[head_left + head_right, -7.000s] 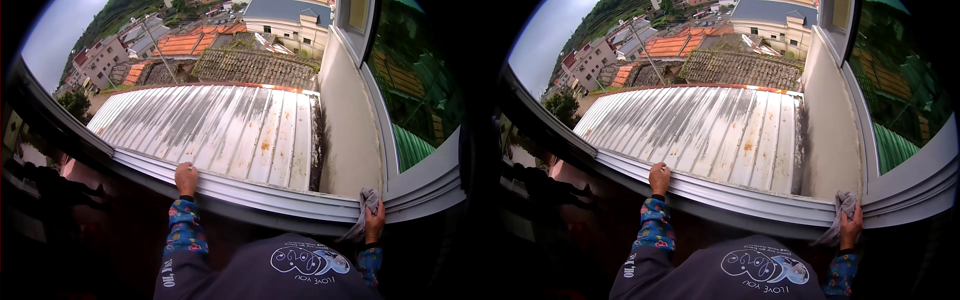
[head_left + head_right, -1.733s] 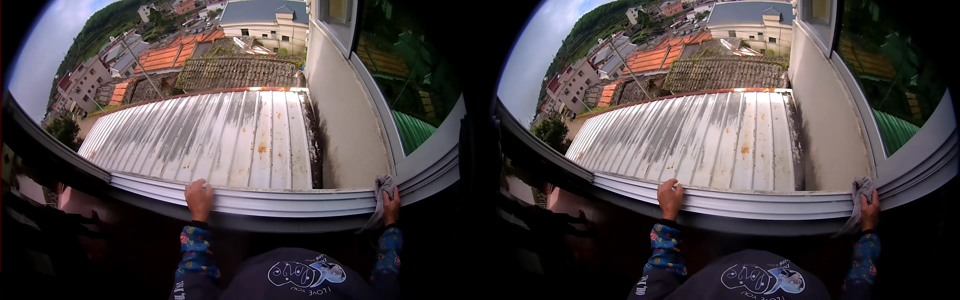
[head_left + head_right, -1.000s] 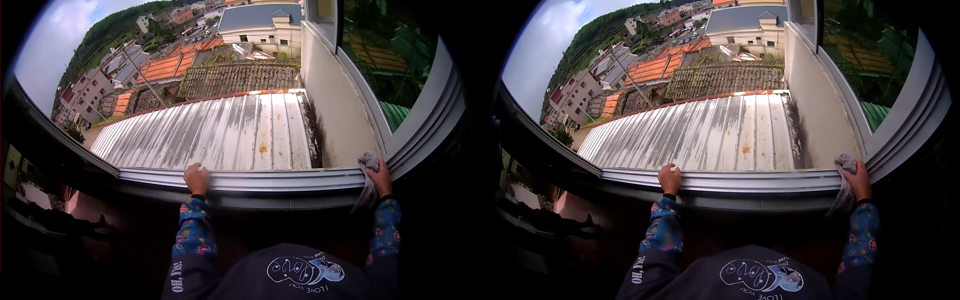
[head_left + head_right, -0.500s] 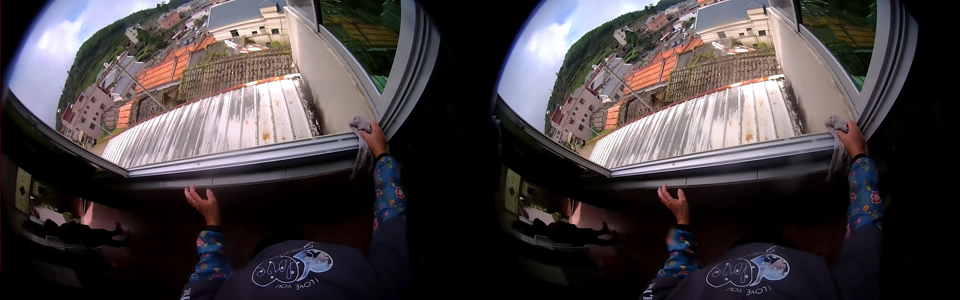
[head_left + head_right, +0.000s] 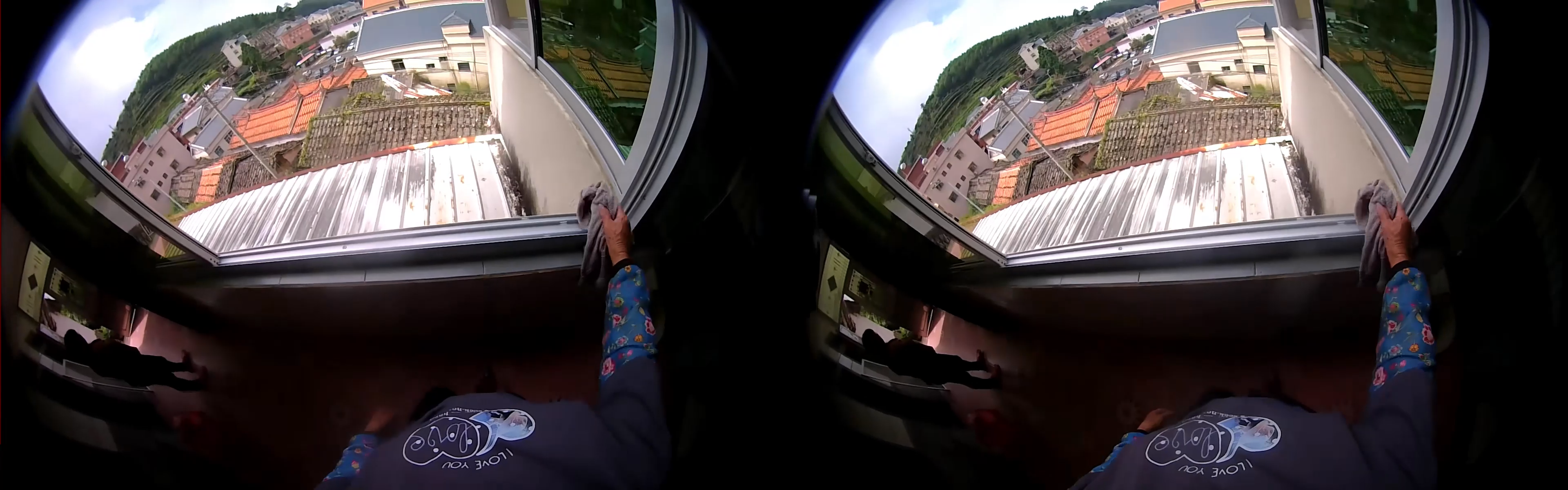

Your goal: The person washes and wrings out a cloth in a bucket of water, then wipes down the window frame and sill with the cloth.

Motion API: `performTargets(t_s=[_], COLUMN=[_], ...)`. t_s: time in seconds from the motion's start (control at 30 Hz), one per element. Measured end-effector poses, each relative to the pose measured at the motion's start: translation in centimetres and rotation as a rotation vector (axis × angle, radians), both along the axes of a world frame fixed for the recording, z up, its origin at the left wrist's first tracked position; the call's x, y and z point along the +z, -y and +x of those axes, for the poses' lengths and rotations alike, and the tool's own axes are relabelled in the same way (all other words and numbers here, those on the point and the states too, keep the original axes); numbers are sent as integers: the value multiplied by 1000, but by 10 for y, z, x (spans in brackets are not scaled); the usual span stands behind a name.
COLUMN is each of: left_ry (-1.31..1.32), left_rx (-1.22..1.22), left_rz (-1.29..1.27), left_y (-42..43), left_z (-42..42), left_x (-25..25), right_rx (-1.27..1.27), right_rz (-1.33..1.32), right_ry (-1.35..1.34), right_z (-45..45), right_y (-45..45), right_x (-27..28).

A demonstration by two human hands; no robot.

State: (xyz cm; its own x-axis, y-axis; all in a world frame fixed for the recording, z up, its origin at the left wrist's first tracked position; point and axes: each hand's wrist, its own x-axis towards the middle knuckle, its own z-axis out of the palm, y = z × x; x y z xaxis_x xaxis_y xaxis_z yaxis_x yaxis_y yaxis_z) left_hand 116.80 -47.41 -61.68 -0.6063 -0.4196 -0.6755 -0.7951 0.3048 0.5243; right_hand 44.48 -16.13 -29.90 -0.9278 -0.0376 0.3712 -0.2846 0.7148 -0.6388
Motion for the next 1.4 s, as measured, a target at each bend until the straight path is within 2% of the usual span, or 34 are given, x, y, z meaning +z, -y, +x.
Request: performTargets(t_s=[0.07,0.1,0.13,0.17,0.2,0.27,0.33,0.37,0.4,0.47,0.5,0.53,0.57,0.6,0.63,0.67,0.73,0.77,0.8,0.83,0.87,0.93,1.0,1.13,1.27,1.33,1.4], left_ry=[-108,-121,-137,-145,-157,-197,-266,-291,-298,-257,-228,-191,-101,-112,-86,-62,-37,-38,-41,-44,-37,-22,-111,-200,6,23,108], left_rx=[-230,-139,-46,51,147,344,544,618,649,626,658,686,611,487,397,322,223,198,190,187,207,251,231,211,149,13,5], left_rz=[-137,-140,-144,-141,-139,-118,-81,-53,5,162,280,391,326,304,305,321,357,371,385,394,403,414,392,526,499,463,412], left_y=[-6,-6,1,4,9,13,15,18,19,18,17,23,17,21,27,33,47,53,59,65,70,72,70,52,29,20,-6], left_z=[13,24,26,29,24,13,9,30,39,64,86,96,88,90,90,84,73,62,50,36,21,-11,-36,-55,-45,-34,-40], left_x=[8,13,16,23,32,50,62,65,66,66,49,29,55,55,57,56,51,48,45,44,47,66,79,90,76,78,102], right_rx=[39,187,220,208,320,336,359,334,278,206,106,98,-160,-101,-194,-261,-509,-536,-683,-658,-784,-1000,-962,-1089,-1117,-1080,-1051], right_rz=[-454,-780,-1092,-1161,-1400,-1435,-1372,-1342,-1315,-1243,-1138,-1002,-1161,-1131,-1037,-1080,-1067,-1106,-891,-879,-651,-533,-373,-398,-462,-540,-561], right_ry=[15,2,194,257,409,465,461,577,667,760,690,667,659,670,690,675,587,621,620,709,736,641,797,752,691,683,702], right_z=[-14,4,19,53,80,113,168,187,199,265,297,310,336,356,380,401,452,465,482,509,528,567,603,653,659,650,639], right_y=[-5,-3,-3,-1,3,2,18,25,11,12,10,-13,-9,-28,-48,-66,-88,-119,-152,-168,-191,-218,-252,-281,-290,-292,-300], right_x=[-19,-21,-30,-18,-18,-38,-29,-62,-92,-79,-77,-114,-115,-132,-145,-164,-159,-201,-242,-222,-240,-253,-259,-288,-288,-270,-258])
